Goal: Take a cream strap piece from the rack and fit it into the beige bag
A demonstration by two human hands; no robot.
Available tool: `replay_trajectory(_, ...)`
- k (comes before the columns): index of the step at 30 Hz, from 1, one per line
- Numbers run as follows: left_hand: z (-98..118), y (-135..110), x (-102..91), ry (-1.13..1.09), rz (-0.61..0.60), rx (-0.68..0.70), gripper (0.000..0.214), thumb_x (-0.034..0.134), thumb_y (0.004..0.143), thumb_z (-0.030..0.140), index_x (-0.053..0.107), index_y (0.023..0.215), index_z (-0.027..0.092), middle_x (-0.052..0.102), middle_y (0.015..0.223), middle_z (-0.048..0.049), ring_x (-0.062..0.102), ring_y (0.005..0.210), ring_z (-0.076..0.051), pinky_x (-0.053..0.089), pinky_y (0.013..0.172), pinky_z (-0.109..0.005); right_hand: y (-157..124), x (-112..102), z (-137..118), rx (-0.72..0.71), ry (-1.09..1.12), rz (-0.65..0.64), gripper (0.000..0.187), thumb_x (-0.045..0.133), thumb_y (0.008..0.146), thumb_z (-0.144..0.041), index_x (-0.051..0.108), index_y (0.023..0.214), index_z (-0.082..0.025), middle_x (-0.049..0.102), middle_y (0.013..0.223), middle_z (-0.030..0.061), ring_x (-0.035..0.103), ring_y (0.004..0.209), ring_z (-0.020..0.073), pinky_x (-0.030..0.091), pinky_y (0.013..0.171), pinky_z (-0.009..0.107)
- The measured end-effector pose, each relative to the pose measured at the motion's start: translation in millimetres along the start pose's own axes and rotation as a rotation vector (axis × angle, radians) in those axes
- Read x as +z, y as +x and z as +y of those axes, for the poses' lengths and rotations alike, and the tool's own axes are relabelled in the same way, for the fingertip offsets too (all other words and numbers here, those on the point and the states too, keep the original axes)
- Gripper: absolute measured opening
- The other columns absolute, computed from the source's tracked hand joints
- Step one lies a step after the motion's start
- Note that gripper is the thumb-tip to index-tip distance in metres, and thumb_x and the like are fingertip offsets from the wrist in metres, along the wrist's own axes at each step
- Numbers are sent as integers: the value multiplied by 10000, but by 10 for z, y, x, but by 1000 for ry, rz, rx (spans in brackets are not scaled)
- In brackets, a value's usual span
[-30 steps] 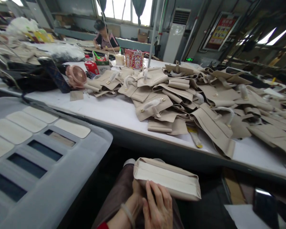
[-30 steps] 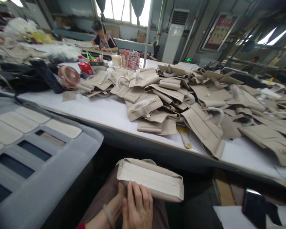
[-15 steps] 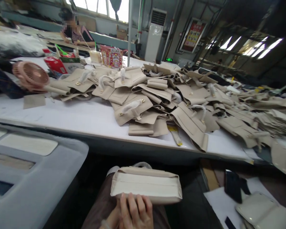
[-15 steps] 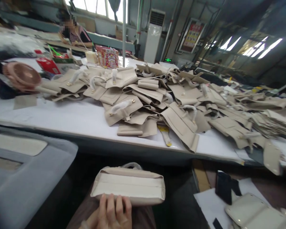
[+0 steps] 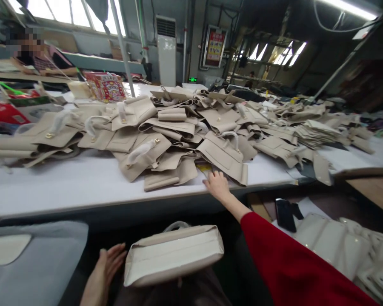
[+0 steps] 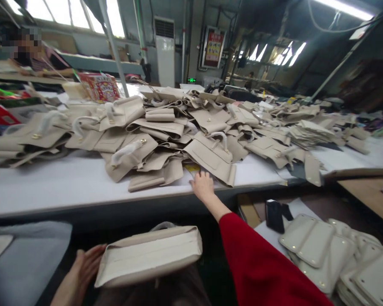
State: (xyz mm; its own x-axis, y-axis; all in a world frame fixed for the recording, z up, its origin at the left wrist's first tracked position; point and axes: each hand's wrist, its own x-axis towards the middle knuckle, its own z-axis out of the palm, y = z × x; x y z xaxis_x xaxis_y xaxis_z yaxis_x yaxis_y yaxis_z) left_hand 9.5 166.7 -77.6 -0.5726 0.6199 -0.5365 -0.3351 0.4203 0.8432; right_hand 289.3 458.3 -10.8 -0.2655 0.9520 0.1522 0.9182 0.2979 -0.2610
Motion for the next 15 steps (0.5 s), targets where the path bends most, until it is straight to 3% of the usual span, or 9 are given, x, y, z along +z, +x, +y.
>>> replay_trajectory(3,537,207,-6,74,-192,166,711,492,783,814,604,1134,206,626,1313,-99,527,1281,-321,308,1192,-479,199,126,-55,101,29,-49,241,587,947,-301,604,1122,-137,576,1218,108,563,1099,260,491,920,460)
replay_trajectory(6,990,313,367,231,-451,283,778,499,748,844,641,1135,184,682,1215,-117,599,1171,-342,368,1140,-497,-7,43,-8,158,137,-91,209,579,926,-210,591,1122,-137,579,1198,98,568,1077,246,470,943,452)
replay_trajectory(8,1138,314,753,322,-686,326,765,473,785,825,658,1157,183,692,1199,-125,626,1128,-331,416,1092,-472,-372,-73,139,193,250,-108,211,589,865,-141,596,1076,-145,585,1168,100,557,1092,251,437,975,435)
replay_trajectory(11,1159,215,1399,409,-1039,332,702,409,873,758,652,1210,193,692,1206,-122,629,1136,-295,428,1069,-427,-1114,-150,399,336,475,-93,128,553,833,-178,589,956,-174,607,1077,97,566,1051,248,416,974,402)
replay_trajectory(12,1135,163,1611,427,-1142,319,676,391,898,731,643,1226,197,692,1209,-116,622,1151,-279,419,1075,-413,-1366,-117,447,418,568,-90,102,530,856,-255,576,906,-178,621,973,91,591,960,242,447,916,395)
replay_trajectory(15,1027,5,2177,545,-1394,270,697,313,924,724,622,1272,205,685,1229,-97,588,1202,-247,372,1102,-379,-1978,162,356,686,923,-111,345,452,875,-519,533,835,-186,615,714,61,616,688,220,499,663,345)
